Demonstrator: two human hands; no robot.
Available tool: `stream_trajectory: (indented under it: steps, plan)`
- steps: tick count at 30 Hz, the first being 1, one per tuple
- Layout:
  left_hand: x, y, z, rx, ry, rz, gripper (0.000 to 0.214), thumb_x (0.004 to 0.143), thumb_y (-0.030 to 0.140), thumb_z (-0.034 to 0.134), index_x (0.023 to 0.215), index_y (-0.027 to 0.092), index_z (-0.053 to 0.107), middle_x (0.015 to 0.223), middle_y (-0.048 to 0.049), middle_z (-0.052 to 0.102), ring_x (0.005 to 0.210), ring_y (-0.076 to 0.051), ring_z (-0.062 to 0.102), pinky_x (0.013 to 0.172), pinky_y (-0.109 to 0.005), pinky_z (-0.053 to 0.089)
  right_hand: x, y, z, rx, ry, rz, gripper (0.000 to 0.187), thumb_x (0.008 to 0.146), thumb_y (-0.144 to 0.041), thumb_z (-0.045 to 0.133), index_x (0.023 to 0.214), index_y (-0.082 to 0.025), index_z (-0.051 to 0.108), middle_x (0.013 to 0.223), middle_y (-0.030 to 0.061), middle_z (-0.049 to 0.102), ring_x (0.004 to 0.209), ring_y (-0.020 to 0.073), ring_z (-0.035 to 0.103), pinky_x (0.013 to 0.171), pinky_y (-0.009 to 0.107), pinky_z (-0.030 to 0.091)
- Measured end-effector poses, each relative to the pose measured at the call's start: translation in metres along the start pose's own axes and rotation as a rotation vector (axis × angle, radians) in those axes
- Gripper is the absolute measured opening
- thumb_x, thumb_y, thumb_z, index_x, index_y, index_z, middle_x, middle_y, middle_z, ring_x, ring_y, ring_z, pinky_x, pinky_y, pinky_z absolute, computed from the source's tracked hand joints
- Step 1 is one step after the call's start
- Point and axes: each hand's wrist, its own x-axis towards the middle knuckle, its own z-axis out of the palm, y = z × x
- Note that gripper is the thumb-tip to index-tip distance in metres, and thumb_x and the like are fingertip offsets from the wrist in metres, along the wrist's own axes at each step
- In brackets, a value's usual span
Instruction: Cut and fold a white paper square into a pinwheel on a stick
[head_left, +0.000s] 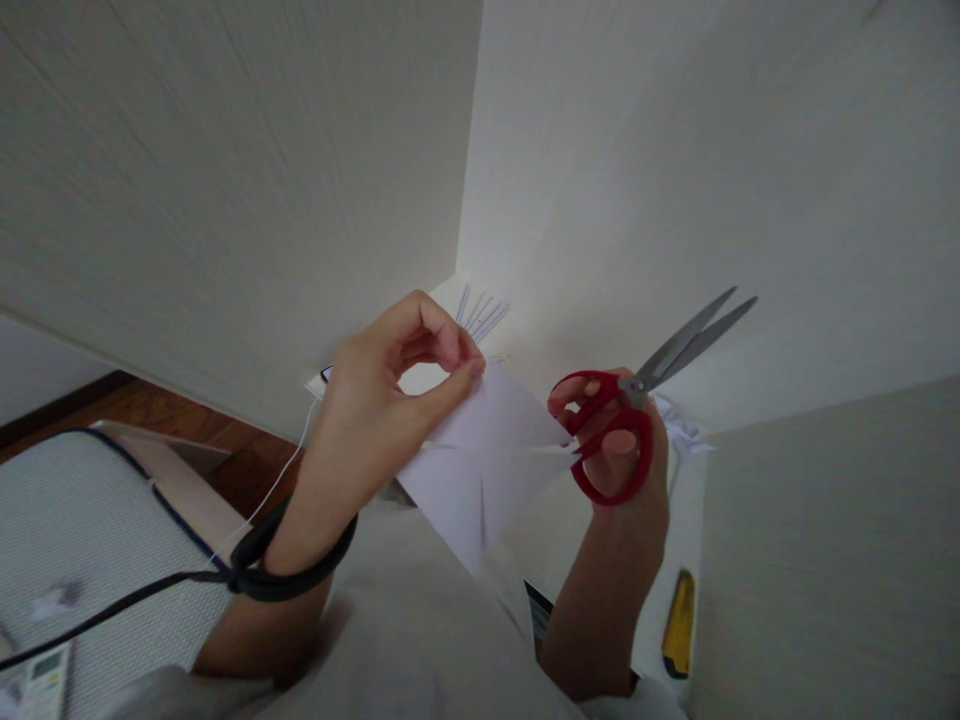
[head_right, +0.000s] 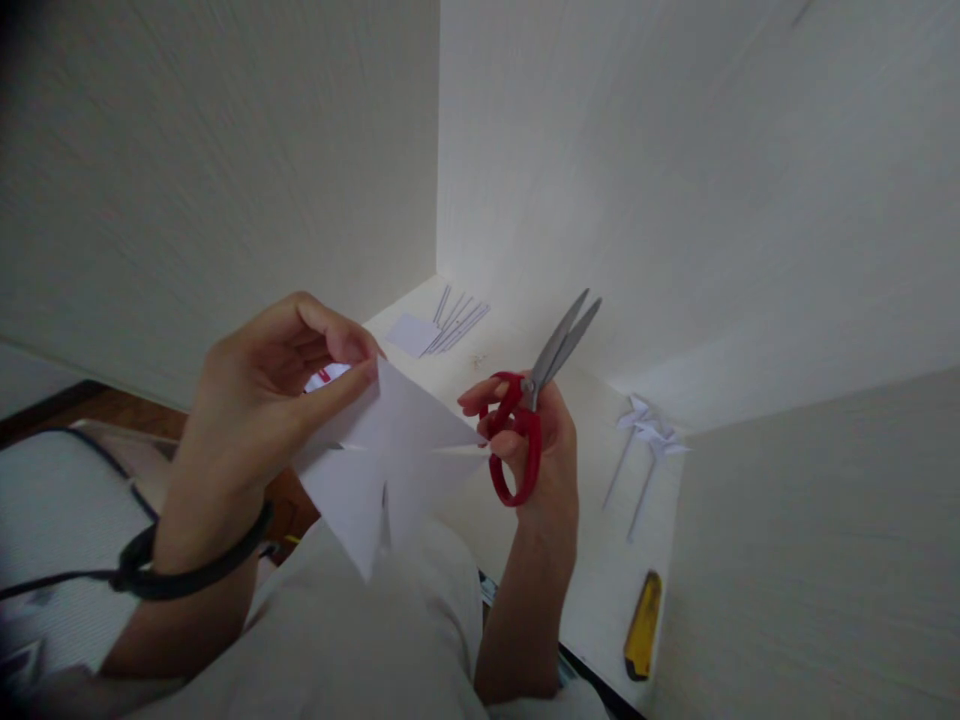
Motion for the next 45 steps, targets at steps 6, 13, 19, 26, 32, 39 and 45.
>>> stream_trajectory:
  steps: [6, 13, 19, 26, 32, 39, 45]
  plan:
    - [0.002, 0.001, 0.001, -0.141, -0.047, -0.054, 0.019, 0.074, 0.007, 0.074, 0.070, 0.019, 0.059, 0.077, -0.0014, 0.069, 0.076, -0.013, 0.067, 0.071, -0.025, 0.054, 0.000, -0.001, 0.008, -0.120, 0.004, 0.014, 0.040, 0.063, -0.036, 0.086, 0.082, -0.026, 0.052, 0.076, -0.0041, 0.066, 0.064, 0.0126, 0.063, 0.054, 0.023, 0.052]
    - [0.002, 0.004, -0.003, -0.290, -0.150, -0.187, 0.015, 0.078, 0.007, 0.070, 0.071, 0.017, 0.061, 0.079, -0.0031, 0.076, 0.074, -0.012, 0.070, 0.064, -0.020, 0.052, 0.001, -0.001, 0.013, -0.060, 0.066, 0.056, 0.033, 0.062, -0.011, 0.077, 0.076, -0.024, 0.051, 0.068, -0.0075, 0.063, 0.059, 0.0074, 0.057, 0.053, 0.015, 0.049]
    - [0.005, 0.002, -0.007, -0.344, -0.253, -0.191, 0.016, 0.077, 0.002, 0.065, 0.075, 0.018, 0.061, 0.078, -0.0024, 0.075, 0.071, -0.012, 0.070, 0.063, -0.020, 0.052, 0.000, 0.003, 0.009, -0.038, 0.081, 0.068, 0.034, 0.062, -0.013, 0.079, 0.075, -0.024, 0.050, 0.072, -0.0075, 0.062, 0.065, 0.0066, 0.059, 0.058, 0.014, 0.051]
    - [0.006, 0.006, -0.007, -0.334, -0.282, -0.223, 0.017, 0.075, 0.001, 0.065, 0.077, 0.017, 0.059, 0.075, 0.0005, 0.071, 0.067, -0.009, 0.065, 0.058, -0.018, 0.048, 0.000, 0.003, 0.010, -0.077, 0.100, 0.068, 0.031, 0.062, -0.013, 0.078, 0.075, -0.024, 0.052, 0.075, -0.0063, 0.061, 0.065, 0.0072, 0.060, 0.057, 0.015, 0.051]
    - [0.004, 0.010, -0.010, -0.370, -0.310, -0.300, 0.013, 0.079, 0.005, 0.065, 0.081, 0.016, 0.060, 0.078, 0.0007, 0.071, 0.067, -0.007, 0.064, 0.062, -0.019, 0.048, -0.001, 0.004, 0.010, -0.032, 0.153, 0.108, 0.031, 0.059, -0.006, 0.077, 0.074, -0.024, 0.058, 0.077, -0.0066, 0.062, 0.068, 0.0063, 0.062, 0.061, 0.014, 0.053]
    - [0.003, 0.010, -0.012, -0.425, -0.324, -0.349, 0.015, 0.077, 0.005, 0.068, 0.081, 0.016, 0.061, 0.077, 0.0000, 0.075, 0.068, -0.008, 0.068, 0.060, -0.016, 0.049, -0.001, 0.006, 0.010, 0.032, 0.109, 0.095, 0.033, 0.062, 0.000, 0.076, 0.081, -0.025, 0.065, 0.073, -0.0087, 0.066, 0.063, 0.0029, 0.061, 0.058, 0.008, 0.050]
    - [0.001, 0.010, -0.013, -0.417, -0.305, -0.369, 0.014, 0.078, 0.005, 0.069, 0.081, 0.018, 0.062, 0.078, 0.0010, 0.077, 0.070, -0.008, 0.070, 0.062, -0.015, 0.051, -0.002, 0.007, 0.011, 0.009, 0.105, 0.089, 0.031, 0.062, -0.002, 0.076, 0.080, -0.024, 0.063, 0.073, -0.0087, 0.066, 0.061, 0.0038, 0.060, 0.055, 0.011, 0.048]
